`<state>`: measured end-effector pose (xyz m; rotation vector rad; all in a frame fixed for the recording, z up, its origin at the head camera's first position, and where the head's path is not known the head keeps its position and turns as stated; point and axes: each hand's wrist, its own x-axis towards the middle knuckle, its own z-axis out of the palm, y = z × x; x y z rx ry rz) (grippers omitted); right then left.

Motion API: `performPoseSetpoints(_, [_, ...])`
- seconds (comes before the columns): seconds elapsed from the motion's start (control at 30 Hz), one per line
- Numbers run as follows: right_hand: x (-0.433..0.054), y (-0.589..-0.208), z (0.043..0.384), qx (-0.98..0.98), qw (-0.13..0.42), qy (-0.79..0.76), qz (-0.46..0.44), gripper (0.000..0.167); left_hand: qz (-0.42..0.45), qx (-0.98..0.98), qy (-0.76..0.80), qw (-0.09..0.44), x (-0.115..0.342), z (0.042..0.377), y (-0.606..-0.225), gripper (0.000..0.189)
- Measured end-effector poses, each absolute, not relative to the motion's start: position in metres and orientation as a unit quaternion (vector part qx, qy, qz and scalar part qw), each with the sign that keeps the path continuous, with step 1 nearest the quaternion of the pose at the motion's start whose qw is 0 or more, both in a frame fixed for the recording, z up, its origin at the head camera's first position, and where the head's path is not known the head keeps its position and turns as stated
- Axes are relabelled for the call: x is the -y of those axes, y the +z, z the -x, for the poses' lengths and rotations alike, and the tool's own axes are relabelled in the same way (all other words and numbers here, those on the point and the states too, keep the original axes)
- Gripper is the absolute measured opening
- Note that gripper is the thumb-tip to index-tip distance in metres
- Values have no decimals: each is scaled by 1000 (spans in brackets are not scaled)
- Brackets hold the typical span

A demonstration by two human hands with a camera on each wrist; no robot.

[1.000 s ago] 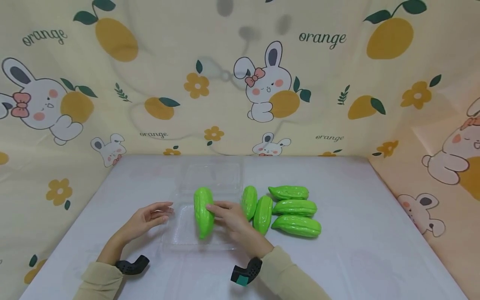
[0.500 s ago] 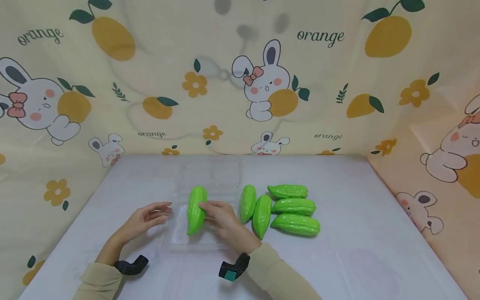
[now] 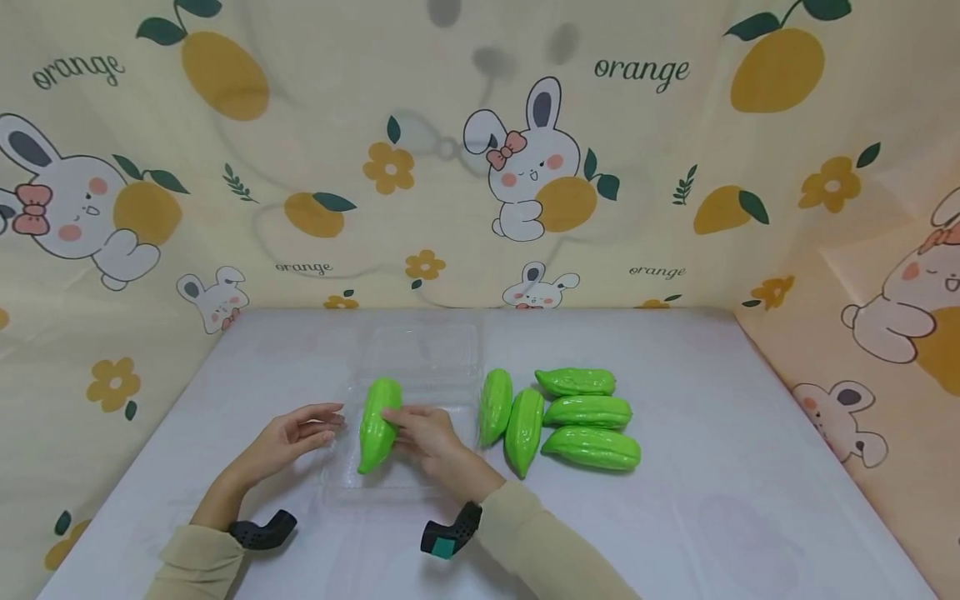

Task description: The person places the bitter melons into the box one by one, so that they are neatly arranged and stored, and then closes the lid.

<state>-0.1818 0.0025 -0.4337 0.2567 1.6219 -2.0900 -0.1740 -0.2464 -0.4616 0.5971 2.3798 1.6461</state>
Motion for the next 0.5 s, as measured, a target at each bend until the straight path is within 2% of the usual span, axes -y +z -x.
performPoseSetpoints(0.13, [6,-434,182,-600,242,-756,-98,37,-200,-802,554,95,246,173,-461,50])
performPoseSetpoints(0.5, [24,-431,180,-650,225,-714,-133,42,-203,-808,545,92,246,174,-461,49])
